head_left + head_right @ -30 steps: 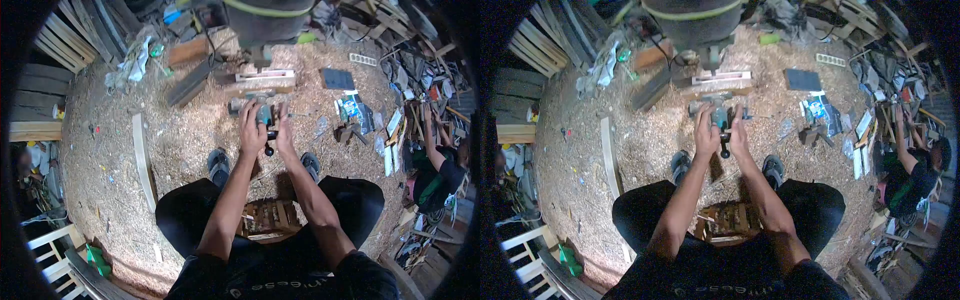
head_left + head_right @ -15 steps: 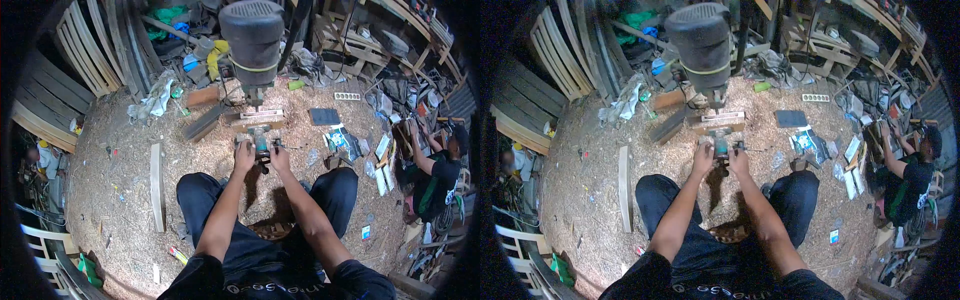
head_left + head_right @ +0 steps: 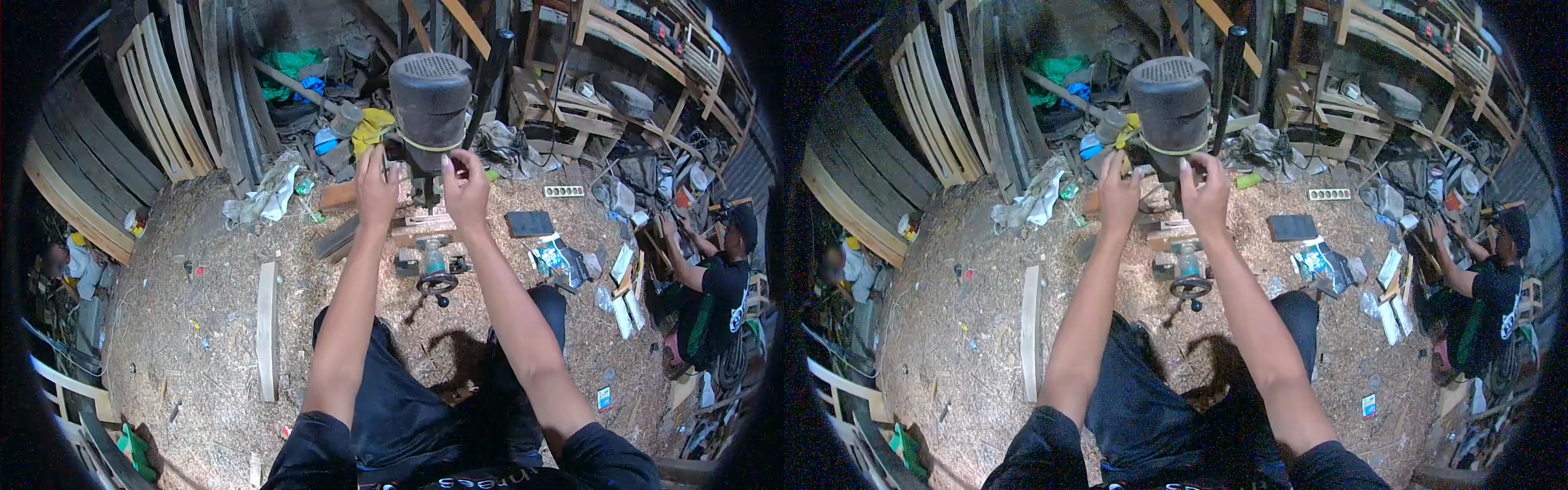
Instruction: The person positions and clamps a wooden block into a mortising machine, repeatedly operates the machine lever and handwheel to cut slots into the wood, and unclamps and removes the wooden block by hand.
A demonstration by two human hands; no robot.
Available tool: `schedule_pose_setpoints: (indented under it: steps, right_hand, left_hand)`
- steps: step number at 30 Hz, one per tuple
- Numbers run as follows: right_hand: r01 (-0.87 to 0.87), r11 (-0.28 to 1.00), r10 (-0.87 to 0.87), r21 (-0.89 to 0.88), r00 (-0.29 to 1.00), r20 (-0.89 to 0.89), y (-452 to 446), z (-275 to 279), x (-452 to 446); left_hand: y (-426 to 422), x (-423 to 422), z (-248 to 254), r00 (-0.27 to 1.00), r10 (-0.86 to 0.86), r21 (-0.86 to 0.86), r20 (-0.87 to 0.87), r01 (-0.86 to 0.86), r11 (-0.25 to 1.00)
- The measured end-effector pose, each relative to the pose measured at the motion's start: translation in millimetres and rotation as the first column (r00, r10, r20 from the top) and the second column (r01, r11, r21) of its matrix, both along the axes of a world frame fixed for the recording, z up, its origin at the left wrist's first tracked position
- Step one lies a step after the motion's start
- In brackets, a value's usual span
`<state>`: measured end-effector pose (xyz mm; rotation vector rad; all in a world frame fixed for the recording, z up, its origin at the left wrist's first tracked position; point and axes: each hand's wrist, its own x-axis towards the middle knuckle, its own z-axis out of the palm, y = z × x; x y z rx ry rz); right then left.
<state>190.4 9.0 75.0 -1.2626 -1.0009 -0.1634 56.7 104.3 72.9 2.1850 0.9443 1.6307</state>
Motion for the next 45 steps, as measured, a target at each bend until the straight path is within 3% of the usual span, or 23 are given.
schedule_pose_setpoints:
  steps: [5, 10, 13, 15, 17, 19, 21, 23, 25, 27, 28, 31, 32, 36, 39, 41, 43, 45]
  right_hand:
    - [-0.028, 1.000, 0.027, -0.008, 0.996, -0.082, 12.6, 20.4, 3.9]
    - [-0.005, 0.999, 0.008, 0.046, 0.999, -0.053, 21.7, 18.8, 7.9]
    - [0.013, 1.000, -0.013, 0.001, 0.994, -0.110, 22.7, 21.4, 13.9]
    - [0.008, 0.998, -0.002, 0.063, 0.996, -0.086, 25.1, 24.7, 21.8]
    - [0.079, 0.995, -0.075, 0.067, 0.996, -0.054, 16.1, 45.6, 25.7]
    - [0.267, 0.944, -0.299, 0.195, 0.942, 0.155, 17.9, 69.9, 38.6]
    - [0.340, 0.902, -0.381, 0.266, 0.917, 0.117, 25.9, 98.5, 44.0]
    - [0.223, 0.893, -0.272, 0.391, 0.959, 0.076, 38.7, 130.2, 54.5]
    - [-0.017, 0.912, 0.010, 0.410, 1.000, 0.019, 39.8, 162.2, 58.4]
    - [-0.150, 0.918, 0.227, 0.367, 0.958, -0.177, 62.7, 180.9, 85.5]
    - [-0.129, 0.954, 0.213, 0.270, 0.926, -0.311, 66.2, 184.2, 93.5]
    - [-0.037, 0.972, 0.138, 0.231, 0.888, -0.438, 67.5, 190.6, 96.5]
    - [-0.006, 0.972, 0.113, 0.236, 0.889, -0.444, 65.9, 192.4, 95.0]
    - [-0.065, 0.955, 0.219, 0.288, 0.809, -0.546, 63.4, 191.0, 94.0]
    - [-0.193, 0.813, 0.478, 0.550, 0.760, -0.440, 21.0, 150.3, 63.4]
    - [-0.215, 0.815, 0.465, 0.537, 0.797, -0.386, -10.0, 114.7, 55.6]
    - [-0.359, 0.774, 0.586, 0.521, 0.717, -0.377, -45.4, 83.5, 54.2]
    - [-0.526, 0.850, 0.486, 0.021, 0.769, -0.414, -78.9, 87.5, 76.7]
  left_hand:
    - [22.6, -0.4, 6.0, 0.998, 0.010, -0.019, -0.068, -0.011, 1.000]
    - [29.9, -1.2, 9.7, 1.000, 0.009, 0.086, 0.012, -0.010, 0.996]
    - [30.2, -4.0, 20.4, 0.999, -0.052, 0.024, -0.005, 0.052, 0.998]
    - [37.9, -3.7, 19.5, 0.996, -0.090, 0.046, 0.006, 0.089, 0.995]
    - [37.0, -3.3, 24.8, 0.998, -0.068, 0.028, 0.010, 0.068, 0.997]
    - [34.8, -1.0, 38.0, 0.998, -0.038, 0.073, 0.052, 0.034, 0.997]
    - [29.1, -0.1, 53.3, 0.996, -0.042, 0.120, 0.073, 0.033, 0.992]
    - [39.5, 5.4, 57.9, 0.986, -0.111, 0.038, 0.124, 0.107, 0.994]
    - [27.2, 5.1, 76.3, 0.978, -0.145, 0.006, 0.148, 0.146, 0.989]
    - [19.4, 6.7, 84.5, 0.954, -0.194, -0.073, 0.228, 0.216, 0.974]
    - [17.0, 6.6, 86.0, 0.948, -0.212, -0.070, 0.237, 0.234, 0.970]
    - [2.4, 5.8, 88.6, 0.925, -0.263, -0.135, 0.275, 0.308, 0.942]
    - [-2.8, 2.7, 88.7, 0.946, -0.241, -0.147, 0.215, 0.276, 0.950]
    - [-5.1, 2.3, 77.8, 0.912, -0.358, -0.167, 0.199, 0.391, 0.905]
    - [-5.0, 5.2, 67.3, 0.915, -0.378, -0.104, 0.145, 0.394, 0.913]
    - [-11.0, 5.2, 61.6, 0.909, -0.390, -0.133, 0.148, 0.409, 0.903]
    - [-15.1, 2.6, 50.3, 0.898, -0.405, -0.153, 0.175, 0.431, 0.889]
    - [-19.6, 0.4, 31.8, 0.876, -0.426, -0.161, 0.228, 0.465, 0.870]
